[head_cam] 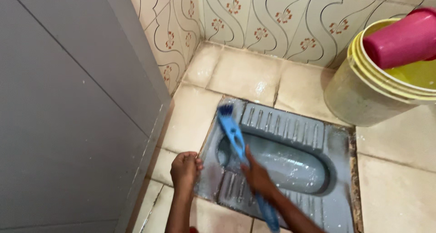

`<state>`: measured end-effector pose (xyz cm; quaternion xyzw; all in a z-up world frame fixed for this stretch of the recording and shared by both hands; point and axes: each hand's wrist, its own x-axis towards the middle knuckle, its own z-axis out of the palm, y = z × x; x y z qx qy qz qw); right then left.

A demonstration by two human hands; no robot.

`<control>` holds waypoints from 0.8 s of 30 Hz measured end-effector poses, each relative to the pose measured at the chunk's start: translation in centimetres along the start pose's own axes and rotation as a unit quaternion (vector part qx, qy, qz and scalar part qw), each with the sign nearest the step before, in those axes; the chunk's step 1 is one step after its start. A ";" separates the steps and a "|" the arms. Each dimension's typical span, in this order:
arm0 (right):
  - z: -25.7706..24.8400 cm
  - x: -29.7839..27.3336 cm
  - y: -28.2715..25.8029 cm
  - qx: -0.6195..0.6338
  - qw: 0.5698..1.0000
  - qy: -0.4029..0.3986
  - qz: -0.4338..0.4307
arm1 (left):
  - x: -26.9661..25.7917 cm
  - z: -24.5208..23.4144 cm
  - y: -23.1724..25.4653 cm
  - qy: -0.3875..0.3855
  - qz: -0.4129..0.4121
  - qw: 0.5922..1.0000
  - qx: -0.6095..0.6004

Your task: The person cleans a squat toilet by scrubbing the internal and external surfaces with a blue brush and rinsing with water from a bucket.

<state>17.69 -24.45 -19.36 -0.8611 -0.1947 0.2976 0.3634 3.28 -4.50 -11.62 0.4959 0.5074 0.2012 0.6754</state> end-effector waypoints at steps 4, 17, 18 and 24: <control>-4.1 5.1 -5.8 0.211 0.974 -0.065 -0.049 | -0.5 -0.9 0.6 -0.021 0.006 0.999 -0.044; -5.4 -14.1 -1.3 -0.095 0.948 -0.092 -0.290 | 0.4 -2.3 2.6 0.029 -0.005 0.994 -0.105; -6.2 -12.0 -1.6 -0.098 0.968 -0.122 -0.194 | 0.2 -2.4 2.8 0.033 0.003 0.994 -0.101; -5.4 -8.6 -5.1 -0.012 0.990 -0.131 0.055 | -0.5 -3.5 4.0 0.059 0.009 0.994 -0.092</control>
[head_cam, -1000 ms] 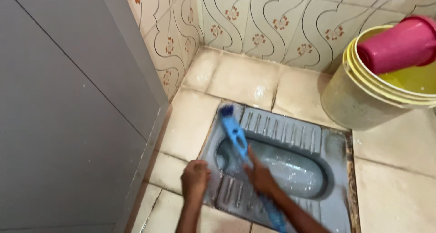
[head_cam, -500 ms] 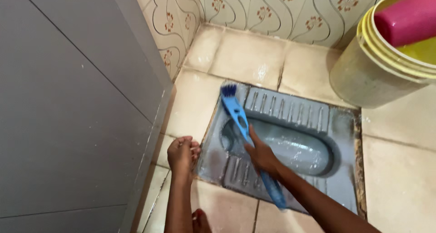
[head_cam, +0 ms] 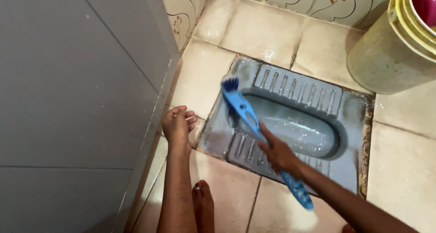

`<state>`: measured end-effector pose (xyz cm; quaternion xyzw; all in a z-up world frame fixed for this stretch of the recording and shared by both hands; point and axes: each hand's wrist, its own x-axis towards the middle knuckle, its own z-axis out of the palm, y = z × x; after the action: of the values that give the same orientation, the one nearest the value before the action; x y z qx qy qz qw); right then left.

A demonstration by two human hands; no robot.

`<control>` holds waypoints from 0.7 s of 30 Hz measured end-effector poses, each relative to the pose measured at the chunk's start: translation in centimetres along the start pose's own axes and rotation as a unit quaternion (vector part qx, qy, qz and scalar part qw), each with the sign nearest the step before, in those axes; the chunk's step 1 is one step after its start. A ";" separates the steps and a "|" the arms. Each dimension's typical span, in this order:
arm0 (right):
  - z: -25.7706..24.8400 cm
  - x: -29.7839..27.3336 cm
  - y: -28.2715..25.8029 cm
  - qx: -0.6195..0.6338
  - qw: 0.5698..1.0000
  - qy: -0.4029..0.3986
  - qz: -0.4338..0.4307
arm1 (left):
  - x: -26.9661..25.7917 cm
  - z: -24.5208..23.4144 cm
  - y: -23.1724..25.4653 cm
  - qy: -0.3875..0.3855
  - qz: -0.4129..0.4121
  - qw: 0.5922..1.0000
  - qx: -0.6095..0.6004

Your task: The person cleans a squat toilet by scrubbing the internal and external surfaces with a blue brush and rinsing with water from a bucket.

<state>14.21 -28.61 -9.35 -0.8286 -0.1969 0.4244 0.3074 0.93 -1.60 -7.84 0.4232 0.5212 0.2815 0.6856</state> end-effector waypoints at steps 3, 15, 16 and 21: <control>3.3 -5.6 2.9 -0.010 0.997 -0.046 -0.054 | 0.5 0.2 0.0 0.022 -0.008 1.000 -0.019; 2.9 -6.9 -1.1 -0.004 0.995 -0.061 0.081 | 0.1 -0.2 -0.5 0.000 0.010 0.999 -0.041; 3.8 -7.2 -0.4 0.005 0.994 -0.059 0.093 | -0.2 -0.3 -0.3 -0.001 0.013 0.999 -0.036; 5.1 -8.2 5.0 -0.154 0.912 0.052 -0.376 | -0.7 0.1 1.1 -0.005 -0.001 0.999 -0.031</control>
<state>5.74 -35.33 -10.22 -0.7514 -0.5405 0.1981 0.3225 0.91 -1.68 -6.55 0.4025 0.5089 0.2946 0.7016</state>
